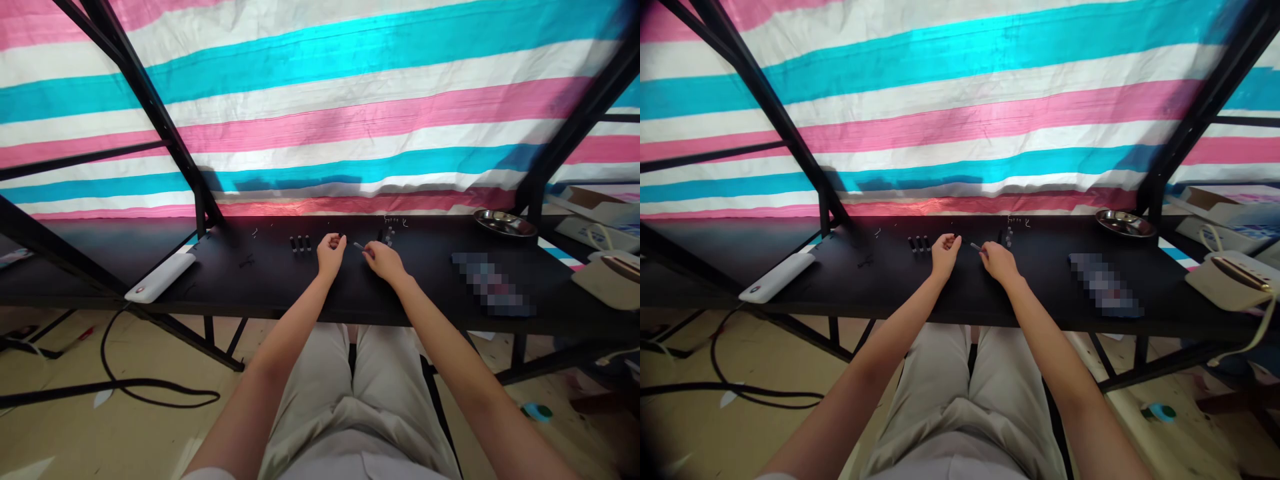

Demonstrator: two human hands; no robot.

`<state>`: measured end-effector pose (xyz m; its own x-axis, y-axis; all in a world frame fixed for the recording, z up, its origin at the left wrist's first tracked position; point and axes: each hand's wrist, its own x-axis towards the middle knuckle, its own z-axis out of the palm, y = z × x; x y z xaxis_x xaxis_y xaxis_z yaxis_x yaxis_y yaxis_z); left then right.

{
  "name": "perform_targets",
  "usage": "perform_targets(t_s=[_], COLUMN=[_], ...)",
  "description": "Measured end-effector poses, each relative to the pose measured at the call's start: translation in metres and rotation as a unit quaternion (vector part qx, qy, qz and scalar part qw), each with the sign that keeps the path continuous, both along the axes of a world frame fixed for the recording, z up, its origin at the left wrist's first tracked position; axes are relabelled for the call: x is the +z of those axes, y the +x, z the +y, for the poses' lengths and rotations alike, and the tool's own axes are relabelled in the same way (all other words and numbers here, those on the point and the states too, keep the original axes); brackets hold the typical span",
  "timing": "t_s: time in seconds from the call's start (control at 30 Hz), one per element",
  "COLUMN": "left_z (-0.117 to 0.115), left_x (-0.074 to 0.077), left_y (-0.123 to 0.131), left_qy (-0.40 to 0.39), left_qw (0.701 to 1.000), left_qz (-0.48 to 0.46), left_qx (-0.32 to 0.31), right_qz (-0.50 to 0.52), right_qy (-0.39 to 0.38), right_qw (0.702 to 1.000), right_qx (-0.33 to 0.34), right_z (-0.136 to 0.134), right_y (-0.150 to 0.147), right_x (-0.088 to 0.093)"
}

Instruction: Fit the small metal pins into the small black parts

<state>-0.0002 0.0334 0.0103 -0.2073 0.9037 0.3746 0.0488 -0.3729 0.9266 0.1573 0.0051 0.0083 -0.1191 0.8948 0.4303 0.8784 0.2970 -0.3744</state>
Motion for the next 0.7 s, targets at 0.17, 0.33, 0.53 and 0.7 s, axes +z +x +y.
perform_targets(t_s=[0.17,0.33,0.53,0.7], left_z=[0.005,0.022,0.027,0.029], left_x=[0.007,0.002,-0.006,-0.01], left_y=[0.019,0.052,0.072,0.073], left_qy=[-0.005,-0.009,-0.02,-0.042], left_qw=[0.988,0.966,0.955,0.936], left_qz=[0.133,0.238,0.286,0.339], left_qx=[-0.077,-0.101,-0.079,-0.081], right_qz=[0.044,0.064,0.051,0.035], right_qy=[-0.103,-0.16,-0.111,-0.099], right_qw=[0.989,0.975,0.972,0.971], right_qx=[-0.1,-0.138,-0.199,-0.213], right_z=[0.007,0.02,0.02,0.02], right_y=[0.04,0.066,0.062,0.058], right_x=[0.012,0.015,-0.003,-0.012])
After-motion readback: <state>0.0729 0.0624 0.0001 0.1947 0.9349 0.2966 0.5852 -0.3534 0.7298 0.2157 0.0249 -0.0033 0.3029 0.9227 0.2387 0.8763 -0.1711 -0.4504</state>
